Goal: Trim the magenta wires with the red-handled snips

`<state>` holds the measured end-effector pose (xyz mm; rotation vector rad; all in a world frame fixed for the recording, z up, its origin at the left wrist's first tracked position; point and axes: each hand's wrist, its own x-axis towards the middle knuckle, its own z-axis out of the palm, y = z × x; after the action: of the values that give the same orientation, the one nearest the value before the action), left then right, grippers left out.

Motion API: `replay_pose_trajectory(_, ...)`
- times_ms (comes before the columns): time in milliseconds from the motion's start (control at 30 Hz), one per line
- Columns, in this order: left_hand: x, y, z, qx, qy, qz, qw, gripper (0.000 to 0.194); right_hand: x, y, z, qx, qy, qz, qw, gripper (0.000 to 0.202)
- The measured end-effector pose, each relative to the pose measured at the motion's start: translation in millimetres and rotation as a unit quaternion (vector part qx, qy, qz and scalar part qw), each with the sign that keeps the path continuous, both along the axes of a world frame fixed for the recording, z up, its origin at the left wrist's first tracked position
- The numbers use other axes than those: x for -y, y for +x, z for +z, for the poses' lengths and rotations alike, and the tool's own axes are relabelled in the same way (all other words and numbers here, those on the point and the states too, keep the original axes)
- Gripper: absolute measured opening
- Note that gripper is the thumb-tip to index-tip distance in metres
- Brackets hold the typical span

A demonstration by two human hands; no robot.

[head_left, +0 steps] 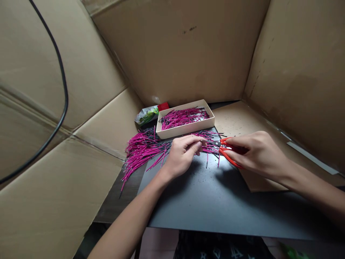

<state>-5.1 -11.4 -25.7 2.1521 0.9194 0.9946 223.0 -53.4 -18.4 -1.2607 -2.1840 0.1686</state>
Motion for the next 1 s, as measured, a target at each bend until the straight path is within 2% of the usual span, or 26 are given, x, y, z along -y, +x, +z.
replay_pose_trajectory(100,-2.9,-1.6,-0.2,-0.046,0.073,0.051,0.995,0.02,-0.3,0.1,-0.1,-0.01,0.015,-0.016,1.0,0.023)
replay_pose_trajectory(233,-11.9,-12.8,1.1,-0.134,0.149,0.166,0.966,0.017,0.5,-1.2,1.8,-0.01,0.007,-0.029,1.0,0.024)
replay_pose_trajectory(300,-16.4,-22.4,3.0,-0.219,0.151,0.233,0.935,0.013,0.9,-1.7,2.3,-0.007,0.001,-0.029,1.0,0.024)
replay_pose_trajectory(400,-21.2,-38.4,6.2,-0.347,0.114,0.351,0.863,0.012,1.0,-2.0,2.1,-0.009,0.0,-0.029,1.0,0.024)
replay_pose_trajectory(467,-23.2,-47.2,7.2,-0.412,0.093,0.388,0.819,0.015,1.0,-2.0,2.1,-0.01,0.002,-0.028,1.0,0.024)
replay_pose_trajectory(500,-24.1,-50.2,7.2,-0.43,0.095,0.395,0.807,0.016,1.0,-2.0,2.2,-0.009,0.002,-0.028,1.0,0.024)
replay_pose_trajectory(567,-25.3,-52.4,6.5,-0.431,0.119,0.388,0.806,0.016,1.0,-1.9,2.5,-0.008,0.003,-0.029,1.0,0.023)
replay_pose_trajectory(667,-25.6,-45.5,4.3,-0.374,0.144,0.337,0.852,0.012,0.8,-1.8,2.9,-0.006,0.002,-0.026,1.0,0.023)
replay_pose_trajectory(767,-22.9,-31.2,0.9,-0.317,0.123,0.222,0.914,0.023,0.7,-2.1,2.8,-0.007,0.0,-0.023,1.0,0.024)
replay_pose_trajectory(833,-19.6,-22.2,-2.3,-0.29,0.117,0.143,0.939,0.021,0.8,-2.3,2.7,-0.01,0.001,-0.026,1.0,0.025)
replay_pose_trajectory(900,-15.9,-15.6,-6.3,-0.285,0.112,0.102,0.947,0.019,1.0,-2.4,2.6,-0.015,0.0,-0.03,0.999,0.025)
replay_pose_trajectory(1000,-11.3,-10.2,-12.6,-0.301,0.109,0.082,0.944,0.012,1.1,-2.2,2.5,-0.015,-0.002,-0.031,0.999,0.025)
